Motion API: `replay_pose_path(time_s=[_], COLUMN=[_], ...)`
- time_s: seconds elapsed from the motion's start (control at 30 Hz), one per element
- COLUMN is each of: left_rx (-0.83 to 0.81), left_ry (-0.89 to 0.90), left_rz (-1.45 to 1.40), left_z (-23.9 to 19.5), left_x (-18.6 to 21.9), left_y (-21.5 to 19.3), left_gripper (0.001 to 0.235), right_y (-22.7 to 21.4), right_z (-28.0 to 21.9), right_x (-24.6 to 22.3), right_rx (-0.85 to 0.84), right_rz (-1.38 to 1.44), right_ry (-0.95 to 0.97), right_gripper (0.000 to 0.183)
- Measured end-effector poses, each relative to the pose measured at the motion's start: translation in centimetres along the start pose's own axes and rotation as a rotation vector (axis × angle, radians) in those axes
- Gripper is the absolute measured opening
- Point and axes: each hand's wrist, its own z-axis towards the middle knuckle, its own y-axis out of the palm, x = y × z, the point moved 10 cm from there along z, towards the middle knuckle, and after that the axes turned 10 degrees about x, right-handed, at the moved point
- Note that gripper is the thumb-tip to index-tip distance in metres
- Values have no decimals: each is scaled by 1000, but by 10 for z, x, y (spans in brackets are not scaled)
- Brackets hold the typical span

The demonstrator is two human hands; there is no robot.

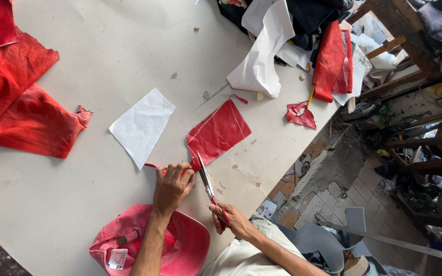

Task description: The person uses a paper pattern to mark and cut a piece of red fabric with scissors. They align the pattern, trace the outline with chalk, and then cut along the marked lines to produce a fabric piece.

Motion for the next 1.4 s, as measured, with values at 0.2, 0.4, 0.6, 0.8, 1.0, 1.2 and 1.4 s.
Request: replay_pose_path(time_s=[0.2,0.4,0.6,0.8,1.0,1.2,1.4], left_rx=[4,11,14,22,39,85,89], left_ry=[0,3,-4,-156,-396,-486,-504], left_rz=[1,-7,-2,-26,51,4,-38], left_z=[2,6,4,6,10,13,14], left_x=[1,2,1,-20,-37,-39,-40], left_y=[-3,-7,-4,15,34,28,25], left_gripper=[18,17,18,27,23,18,15], right_y=[2,1,-7,-13,-21,-28,-35], right_z=[-4,-6,-3,-2,-2,2,3], right_x=[-10,-14,-12,-13,-17,-18,-22], right_rx=[-8,-1,10,2,11,-10,0], right_rz=[-27,-36,-77,-76,-139,-177,-264], right_ry=[-37,-39,3,29,28,34,3], right_gripper=[50,46,46,45,46,47,49])
